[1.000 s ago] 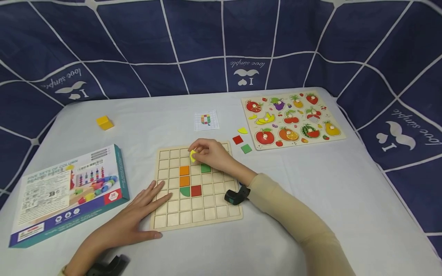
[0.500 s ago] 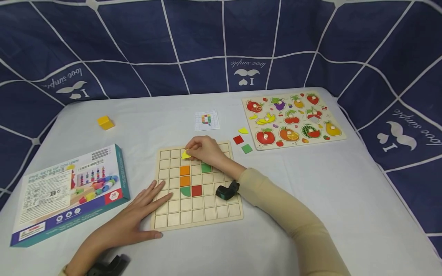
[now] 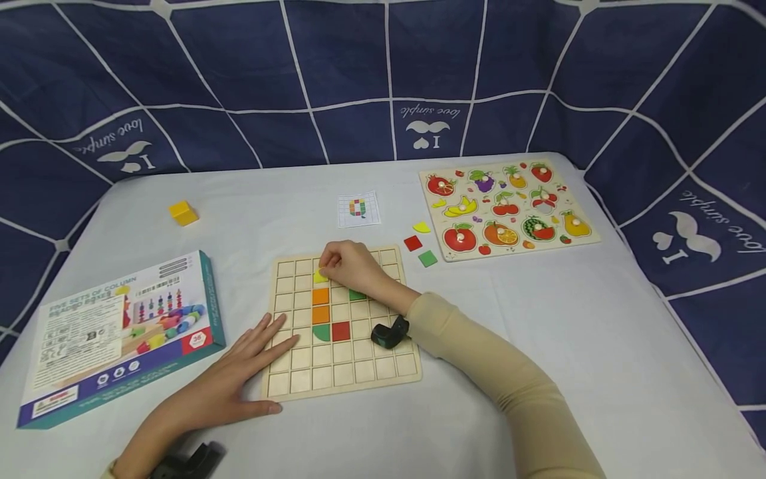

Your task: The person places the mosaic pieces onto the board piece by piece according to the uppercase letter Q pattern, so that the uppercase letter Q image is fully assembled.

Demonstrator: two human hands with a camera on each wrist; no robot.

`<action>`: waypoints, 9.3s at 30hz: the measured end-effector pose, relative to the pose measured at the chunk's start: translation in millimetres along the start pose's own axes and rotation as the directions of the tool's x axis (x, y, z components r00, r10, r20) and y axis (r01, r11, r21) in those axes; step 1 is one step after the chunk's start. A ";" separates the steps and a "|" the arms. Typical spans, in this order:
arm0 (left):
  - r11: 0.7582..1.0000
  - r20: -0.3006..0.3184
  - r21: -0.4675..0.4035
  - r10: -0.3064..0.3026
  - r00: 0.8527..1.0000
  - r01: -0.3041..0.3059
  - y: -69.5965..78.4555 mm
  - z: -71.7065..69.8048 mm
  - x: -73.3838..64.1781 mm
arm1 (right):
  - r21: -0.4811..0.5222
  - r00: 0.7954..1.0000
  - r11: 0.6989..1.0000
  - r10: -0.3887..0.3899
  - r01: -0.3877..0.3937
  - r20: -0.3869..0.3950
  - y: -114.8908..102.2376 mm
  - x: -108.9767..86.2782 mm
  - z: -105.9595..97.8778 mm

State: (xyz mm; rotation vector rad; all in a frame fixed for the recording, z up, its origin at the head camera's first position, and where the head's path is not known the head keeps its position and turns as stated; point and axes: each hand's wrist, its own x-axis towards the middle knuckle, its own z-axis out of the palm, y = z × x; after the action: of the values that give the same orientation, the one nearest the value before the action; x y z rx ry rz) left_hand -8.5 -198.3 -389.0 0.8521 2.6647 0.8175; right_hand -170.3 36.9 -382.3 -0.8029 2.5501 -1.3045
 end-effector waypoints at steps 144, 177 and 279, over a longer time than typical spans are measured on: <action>1.000 0.008 0.003 -0.017 1.000 0.017 -0.3 1.7 0.6 | 0.145 0.994 0.989 0.005 0.011 -0.108 12.2 -89.9 -61.6; 0.999 0.014 0.019 -0.038 0.999 0.038 1.0 0.0 2.3 | 0.148 0.958 0.989 0.029 0.014 -0.285 21.7 -82.1 -53.6; 0.999 0.012 -0.008 -0.034 0.999 0.034 0.8 2.1 0.9 | 0.149 0.991 0.988 0.057 -0.038 -0.121 3.0 -33.4 -5.7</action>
State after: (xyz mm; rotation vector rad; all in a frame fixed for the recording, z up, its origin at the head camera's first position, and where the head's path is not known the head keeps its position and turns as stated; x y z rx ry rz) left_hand -8.1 -196.2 -390.3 0.8044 2.6557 0.8127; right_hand -145.5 60.1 -384.4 -0.6472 2.5115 -1.5516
